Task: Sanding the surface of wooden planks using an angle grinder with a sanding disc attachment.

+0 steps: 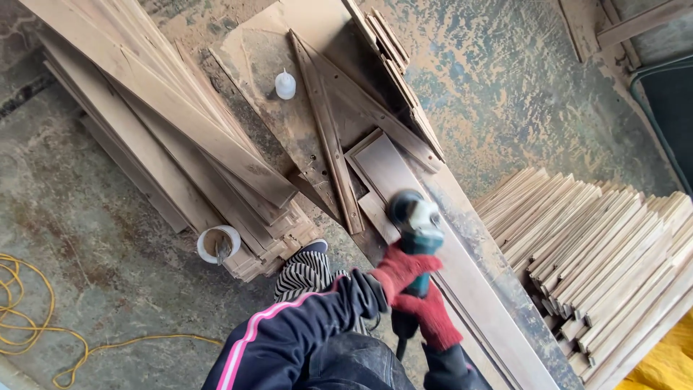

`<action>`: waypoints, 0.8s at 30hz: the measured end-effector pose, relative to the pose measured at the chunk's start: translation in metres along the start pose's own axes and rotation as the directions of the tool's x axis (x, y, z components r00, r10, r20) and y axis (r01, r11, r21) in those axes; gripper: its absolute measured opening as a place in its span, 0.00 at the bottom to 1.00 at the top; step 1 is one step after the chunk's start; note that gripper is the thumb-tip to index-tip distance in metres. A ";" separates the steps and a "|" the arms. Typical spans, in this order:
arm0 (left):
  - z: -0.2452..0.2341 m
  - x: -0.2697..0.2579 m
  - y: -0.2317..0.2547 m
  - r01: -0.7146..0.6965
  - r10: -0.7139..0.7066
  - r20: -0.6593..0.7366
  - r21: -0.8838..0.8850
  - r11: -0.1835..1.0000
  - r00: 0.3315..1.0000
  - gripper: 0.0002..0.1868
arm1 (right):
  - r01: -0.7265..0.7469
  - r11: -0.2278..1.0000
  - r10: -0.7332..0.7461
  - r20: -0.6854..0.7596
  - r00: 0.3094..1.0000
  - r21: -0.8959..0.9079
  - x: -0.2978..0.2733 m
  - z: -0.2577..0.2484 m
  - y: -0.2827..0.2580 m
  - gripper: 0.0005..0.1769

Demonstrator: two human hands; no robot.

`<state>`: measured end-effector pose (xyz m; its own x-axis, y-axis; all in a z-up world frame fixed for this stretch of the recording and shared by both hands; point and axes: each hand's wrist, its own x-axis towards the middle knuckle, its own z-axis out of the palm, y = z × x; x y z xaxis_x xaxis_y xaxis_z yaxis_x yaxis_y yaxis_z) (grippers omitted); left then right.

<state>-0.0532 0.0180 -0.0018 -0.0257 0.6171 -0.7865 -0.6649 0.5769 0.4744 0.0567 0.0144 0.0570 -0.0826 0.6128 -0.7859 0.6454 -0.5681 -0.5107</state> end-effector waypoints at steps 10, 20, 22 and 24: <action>-0.074 0.080 0.060 -0.144 0.097 -0.229 -0.197 0.970 0.969 0.38 | 0.167 0.970 -0.142 0.149 0.979 -0.175 0.063 0.053 -0.096 0.27; -0.035 0.010 0.031 -0.106 0.111 -0.070 0.071 0.992 0.991 0.36 | 0.096 0.987 -0.133 0.316 0.939 0.130 0.049 -0.002 -0.013 0.24; -0.053 0.016 0.047 -0.234 0.229 -0.079 -0.065 0.970 0.970 0.28 | 0.133 0.983 -0.169 0.329 0.929 0.130 0.062 0.016 -0.027 0.25; -0.068 0.027 0.063 -0.274 0.267 -0.104 -0.062 0.960 0.958 0.28 | 0.159 0.981 -0.186 0.320 0.929 0.108 0.074 0.034 -0.046 0.26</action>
<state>-0.1461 0.0350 -0.0200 -0.2803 0.6894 -0.6679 -0.6773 0.3510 0.6465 -0.0055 0.0675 0.0103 -0.4395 0.4992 -0.7467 0.5380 -0.5194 -0.6639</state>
